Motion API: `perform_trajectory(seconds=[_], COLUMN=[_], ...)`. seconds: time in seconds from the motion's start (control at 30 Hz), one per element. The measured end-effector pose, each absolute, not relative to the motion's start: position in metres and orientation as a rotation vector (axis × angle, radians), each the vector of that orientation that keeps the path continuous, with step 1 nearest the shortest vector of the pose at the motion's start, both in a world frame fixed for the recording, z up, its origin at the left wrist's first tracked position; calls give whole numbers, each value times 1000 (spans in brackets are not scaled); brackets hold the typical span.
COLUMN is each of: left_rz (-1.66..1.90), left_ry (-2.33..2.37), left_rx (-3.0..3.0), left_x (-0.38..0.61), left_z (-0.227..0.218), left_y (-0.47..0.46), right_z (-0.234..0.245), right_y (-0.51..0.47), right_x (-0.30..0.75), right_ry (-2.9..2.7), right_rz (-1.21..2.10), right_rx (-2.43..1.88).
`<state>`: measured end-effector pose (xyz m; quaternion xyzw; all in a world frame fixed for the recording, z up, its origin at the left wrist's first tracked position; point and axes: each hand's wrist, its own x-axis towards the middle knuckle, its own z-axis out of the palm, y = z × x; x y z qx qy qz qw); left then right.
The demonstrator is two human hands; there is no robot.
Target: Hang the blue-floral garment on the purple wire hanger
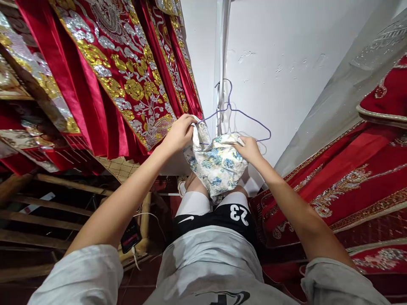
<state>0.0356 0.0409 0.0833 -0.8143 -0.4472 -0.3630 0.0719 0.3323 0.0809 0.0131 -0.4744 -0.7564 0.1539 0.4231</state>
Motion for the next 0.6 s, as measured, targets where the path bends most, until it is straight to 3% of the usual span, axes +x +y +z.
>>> perform_trajectory(seconds=[0.17,0.33,0.53,0.6], left_rz=[-940,-1007,-1354,-1476], left_ry=[-1371,-1354,-1495,-1667], left_rx=[-2463,-2404,-2140,-2049], left_x=[32,16,12,15], left_z=[83,77,81,81], left_y=[76,94,93,94], right_z=[20,35,63,65], right_y=[55,54,67,61], right_x=[325,376,410,397], right_ry=[-1922,-1542,-1567,-1518], right_rz=[340,244,760,739], right_rx=[-1076,-1137,-934,-849])
